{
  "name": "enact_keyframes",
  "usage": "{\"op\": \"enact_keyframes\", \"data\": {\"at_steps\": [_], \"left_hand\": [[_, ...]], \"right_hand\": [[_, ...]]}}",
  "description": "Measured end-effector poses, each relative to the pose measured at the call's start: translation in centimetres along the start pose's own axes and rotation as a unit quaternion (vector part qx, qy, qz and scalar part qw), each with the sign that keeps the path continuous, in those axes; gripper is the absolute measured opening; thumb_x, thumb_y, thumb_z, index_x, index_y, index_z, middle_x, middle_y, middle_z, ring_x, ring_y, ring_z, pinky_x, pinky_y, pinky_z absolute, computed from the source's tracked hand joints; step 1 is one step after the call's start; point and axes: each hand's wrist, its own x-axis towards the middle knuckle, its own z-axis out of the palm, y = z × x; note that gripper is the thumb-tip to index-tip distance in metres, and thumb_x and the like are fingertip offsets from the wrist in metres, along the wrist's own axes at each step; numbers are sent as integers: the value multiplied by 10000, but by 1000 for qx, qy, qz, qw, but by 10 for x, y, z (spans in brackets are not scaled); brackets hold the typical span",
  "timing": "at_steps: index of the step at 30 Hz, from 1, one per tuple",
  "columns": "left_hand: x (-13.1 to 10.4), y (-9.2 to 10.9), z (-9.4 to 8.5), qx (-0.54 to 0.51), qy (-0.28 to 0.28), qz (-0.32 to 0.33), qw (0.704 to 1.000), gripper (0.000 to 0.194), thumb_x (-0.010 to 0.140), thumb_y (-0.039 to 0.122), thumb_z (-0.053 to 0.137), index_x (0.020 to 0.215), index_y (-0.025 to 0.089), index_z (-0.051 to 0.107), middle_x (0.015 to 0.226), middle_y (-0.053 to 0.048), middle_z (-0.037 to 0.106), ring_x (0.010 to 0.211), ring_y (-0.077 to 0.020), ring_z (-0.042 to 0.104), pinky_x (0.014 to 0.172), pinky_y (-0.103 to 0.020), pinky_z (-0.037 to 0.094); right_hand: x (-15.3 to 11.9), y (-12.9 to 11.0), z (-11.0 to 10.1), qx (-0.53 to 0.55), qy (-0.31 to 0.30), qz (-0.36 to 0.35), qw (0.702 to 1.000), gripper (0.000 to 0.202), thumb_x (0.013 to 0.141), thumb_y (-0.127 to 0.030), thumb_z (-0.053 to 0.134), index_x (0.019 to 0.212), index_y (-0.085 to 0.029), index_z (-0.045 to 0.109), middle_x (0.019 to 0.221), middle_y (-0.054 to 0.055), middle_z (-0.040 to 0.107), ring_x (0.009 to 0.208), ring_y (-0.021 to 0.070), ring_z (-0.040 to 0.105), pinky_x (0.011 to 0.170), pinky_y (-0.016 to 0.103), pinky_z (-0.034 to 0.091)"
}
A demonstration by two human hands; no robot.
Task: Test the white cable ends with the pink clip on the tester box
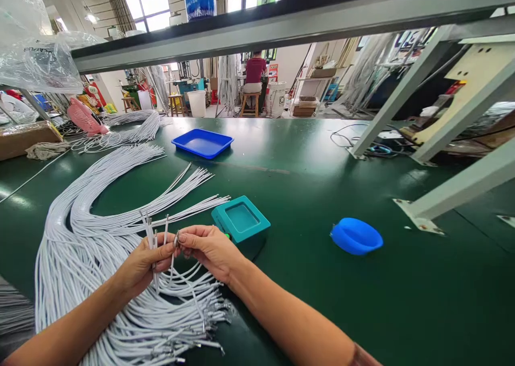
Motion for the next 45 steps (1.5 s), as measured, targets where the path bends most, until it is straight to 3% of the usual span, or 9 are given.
{"op": "enact_keyframes", "data": {"at_steps": [5,10,20,25,27,33,35,39,45], "left_hand": [[-1,2,-2,-25,-20,-55,998,164,700,243,653,661,90,611,490,28,438,372,9,239,385,-174,129],[-1,2,-5,-36,-41,-89,994,126,677,200,668,678,92,603,604,-28,556,370,15,272,379,-168,109],[-1,-1,-7,-46,-61,-73,994,122,717,207,640,726,93,596,605,-4,513,391,15,271,400,-170,116],[-1,-1,-5,-41,-47,-45,997,145,737,234,620,705,101,574,652,-1,504,410,9,265,409,-179,122],[0,-1,-5,-33,-34,-34,998,156,740,246,617,695,107,564,653,3,499,413,4,259,410,-184,123],[1,-3,-6,3,-17,-27,999,159,755,248,601,707,100,569,537,31,429,422,-16,265,415,-188,126],[2,-3,-6,-5,-2,-36,999,159,741,229,613,849,115,581,609,10,491,425,-14,281,413,-186,128],[7,-5,-8,-23,23,-57,998,377,719,192,614,1078,144,507,683,-12,543,427,-21,321,404,-181,147],[15,-12,-17,-37,30,-100,994,364,689,114,597,1020,134,448,655,-10,562,408,-24,342,385,-162,160]], "right_hand": [[-1,-9,-5,-162,-14,-83,983,540,574,-224,756,1082,-210,574,724,-42,531,666,87,518,675,241,414],[-3,-16,-5,-232,-14,-138,963,146,676,-255,676,774,-147,666,709,-5,578,673,107,533,657,250,422],[0,-2,0,-139,91,-68,984,217,562,-311,748,643,-123,673,603,10,633,567,98,532,589,243,422],[-1,6,6,-187,89,-121,971,221,724,-342,620,685,-127,649,586,26,629,574,120,554,586,260,437],[-3,7,6,-336,110,-219,909,188,792,-284,550,717,-141,647,637,38,640,627,133,557,614,271,439],[-5,7,-7,-704,41,-476,525,228,846,-115,438,703,-124,615,619,50,581,649,151,468,640,299,382],[-3,3,-12,-727,18,-460,509,227,852,-122,439,694,-130,601,637,44,577,692,155,475,676,292,383],[1,-7,-20,-762,64,-311,565,99,818,-216,544,866,-140,587,832,57,631,849,183,506,782,306,368],[1,-8,-22,-844,-27,-160,511,155,855,-105,444,886,-136,593,846,73,650,826,176,542,865,341,277]]}}
